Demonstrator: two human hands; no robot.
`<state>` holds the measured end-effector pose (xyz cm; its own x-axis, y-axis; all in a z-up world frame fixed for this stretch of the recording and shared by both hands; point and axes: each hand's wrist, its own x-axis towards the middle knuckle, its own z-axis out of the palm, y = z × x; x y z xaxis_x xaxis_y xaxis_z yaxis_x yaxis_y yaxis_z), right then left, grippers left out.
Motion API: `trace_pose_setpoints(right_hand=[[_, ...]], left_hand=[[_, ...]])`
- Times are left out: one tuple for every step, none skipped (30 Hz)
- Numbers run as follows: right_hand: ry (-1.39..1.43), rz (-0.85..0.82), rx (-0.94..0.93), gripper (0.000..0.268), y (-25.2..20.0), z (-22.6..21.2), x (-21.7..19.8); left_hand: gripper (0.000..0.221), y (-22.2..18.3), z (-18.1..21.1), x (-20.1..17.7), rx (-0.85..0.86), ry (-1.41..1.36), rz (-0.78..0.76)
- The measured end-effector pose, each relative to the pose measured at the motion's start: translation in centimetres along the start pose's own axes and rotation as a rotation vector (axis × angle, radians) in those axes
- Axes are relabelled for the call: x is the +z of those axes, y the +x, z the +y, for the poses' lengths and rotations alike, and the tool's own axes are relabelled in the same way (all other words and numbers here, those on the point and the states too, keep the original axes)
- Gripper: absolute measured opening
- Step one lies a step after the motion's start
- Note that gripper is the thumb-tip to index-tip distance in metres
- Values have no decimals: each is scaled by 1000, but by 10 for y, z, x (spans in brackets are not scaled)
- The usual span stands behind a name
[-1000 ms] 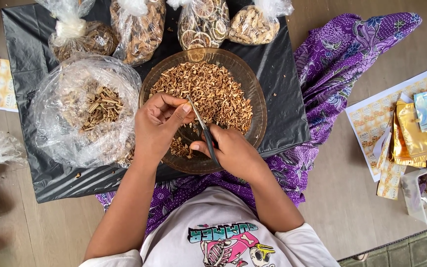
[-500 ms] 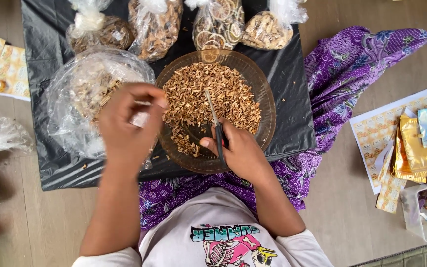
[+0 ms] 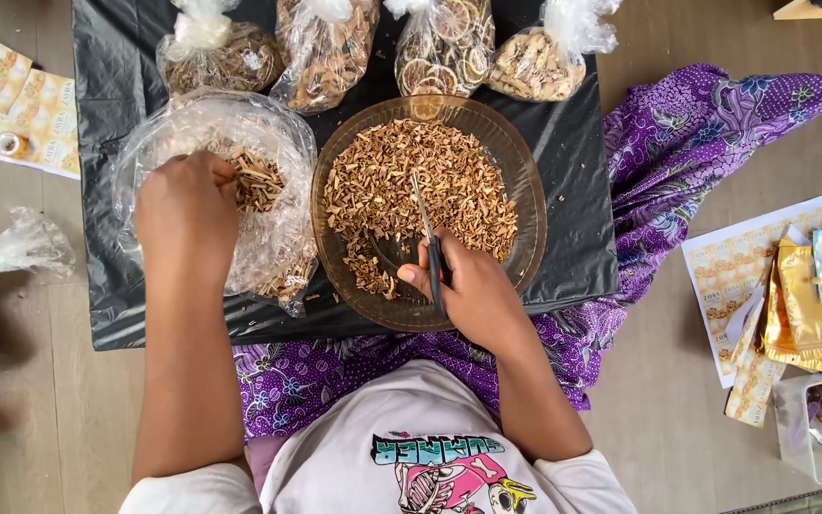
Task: Cutting dried herbs into smaller pieces using scissors over a glass bowl
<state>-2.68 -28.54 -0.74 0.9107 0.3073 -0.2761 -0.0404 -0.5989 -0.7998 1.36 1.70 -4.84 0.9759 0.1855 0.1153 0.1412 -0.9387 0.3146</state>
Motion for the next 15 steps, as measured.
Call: trace_pose_setpoints(right_hand=[[-1,-1,-2,29,0,1,0],[-1,-1,-9,28,1,3,0],[-1,0,-16,28,1,4,0],[0,2,-14,28,1,4,0],[2,1,-16,27,0,5,-1],[4,-1,-22,27,1,5,-1],[5,1,-23,27,1,5,-1],[2,-6,-23,27,1,6,-1],[-1,-12,-23,28,0,7,-2],[-1,-11,-25,28,1,8,-1],[1,-17,-25,28,1,8,-1],[2,-21,-26,28,1,8,-1],[3,-18,-29,28,1,6,-2],[6,-31,-38,30,0,5,-2],[8,-43,-47,32,-1,4,-3]], left_hand=[[15,0,-1,1,-2,0,2],[13,1,0,1,1,-8,5],[12,2,0,2,3,-16,9],[12,0,6,-7,6,-16,8],[13,-2,13,-15,32,-100,8],[14,-4,18,-25,56,-182,10],[14,-5,21,-29,58,-181,10],[14,-6,24,-34,94,-311,-9],[15,-7,27,-38,129,-441,-28],[15,-9,36,-41,130,-439,-27],[16,-11,45,-43,144,-604,-61],[17,-12,54,-45,159,-769,-94],[17,-13,62,-41,163,-768,-93],[19,-14,70,-38,169,-899,-141],[20,-15,78,-34,176,-1030,-190]])
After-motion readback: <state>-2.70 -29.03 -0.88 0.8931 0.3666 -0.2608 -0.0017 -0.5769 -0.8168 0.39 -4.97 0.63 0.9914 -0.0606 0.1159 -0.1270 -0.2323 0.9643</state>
